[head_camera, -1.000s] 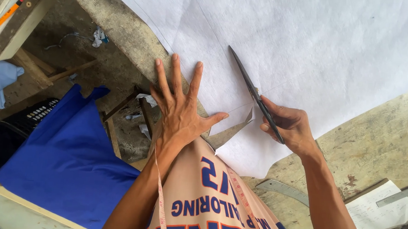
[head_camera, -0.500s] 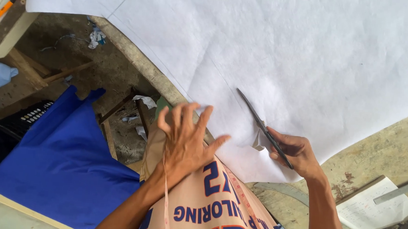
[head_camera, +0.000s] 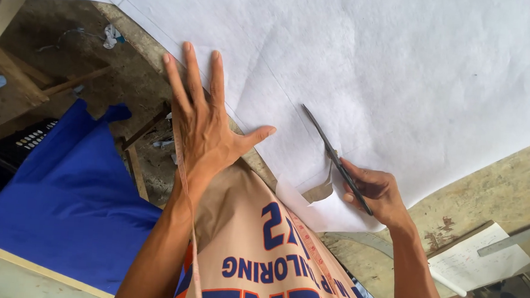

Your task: The person uses shears to cut a large piece of white fabric laid out on a wooden table. They follow drawn lines on the material, carefully maneuvering the scissors to separate the pattern pieces from the main sheet.

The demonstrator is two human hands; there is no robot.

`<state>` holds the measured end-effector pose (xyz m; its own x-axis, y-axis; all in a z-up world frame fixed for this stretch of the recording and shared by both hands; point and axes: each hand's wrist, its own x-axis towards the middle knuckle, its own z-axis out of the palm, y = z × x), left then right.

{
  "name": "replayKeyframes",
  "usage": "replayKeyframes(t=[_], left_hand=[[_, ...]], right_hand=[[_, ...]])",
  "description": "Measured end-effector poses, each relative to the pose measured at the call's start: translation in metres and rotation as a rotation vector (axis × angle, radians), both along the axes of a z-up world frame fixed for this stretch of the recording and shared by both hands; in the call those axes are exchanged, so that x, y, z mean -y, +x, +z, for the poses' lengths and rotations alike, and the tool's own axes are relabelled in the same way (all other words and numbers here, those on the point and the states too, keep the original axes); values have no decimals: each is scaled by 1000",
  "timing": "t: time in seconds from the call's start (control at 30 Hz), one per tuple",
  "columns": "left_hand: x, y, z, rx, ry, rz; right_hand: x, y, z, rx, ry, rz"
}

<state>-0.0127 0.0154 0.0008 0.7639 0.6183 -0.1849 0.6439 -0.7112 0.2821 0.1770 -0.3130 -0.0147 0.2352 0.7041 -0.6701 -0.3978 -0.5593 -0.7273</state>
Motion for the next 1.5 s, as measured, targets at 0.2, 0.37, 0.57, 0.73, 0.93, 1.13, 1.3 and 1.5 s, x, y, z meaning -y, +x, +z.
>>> replayKeyframes(t=[0.2, 0.37, 0.57, 0.73, 0.93, 1.13, 1.3, 1.5], left_hand=[[-4, 0, -2, 30, -122, 3], [-4, 0, -5, 41, -116, 8], [-6, 1, -2, -2, -136, 12], [-6, 3, 2, -11, -136, 4], [-7, 3, 5, -42, -146, 18], [-11, 23, 27, -225, -157, 63], [-26, 37, 26, 17, -26, 88], [-45, 40, 27, -258, -170, -47]], right_hand=[[-8, -4, 2, -20, 38, -18], [-11, -4, 2, -54, 47, -42], [-17, -6, 5, -72, 53, -57], [-19, -6, 5, -41, 44, -28], [-30, -6, 8, -65, 40, -64], [-26, -5, 4, -42, 28, -51], [-29, -8, 5, -46, 42, -54], [-27, -6, 6, -36, 46, -51]])
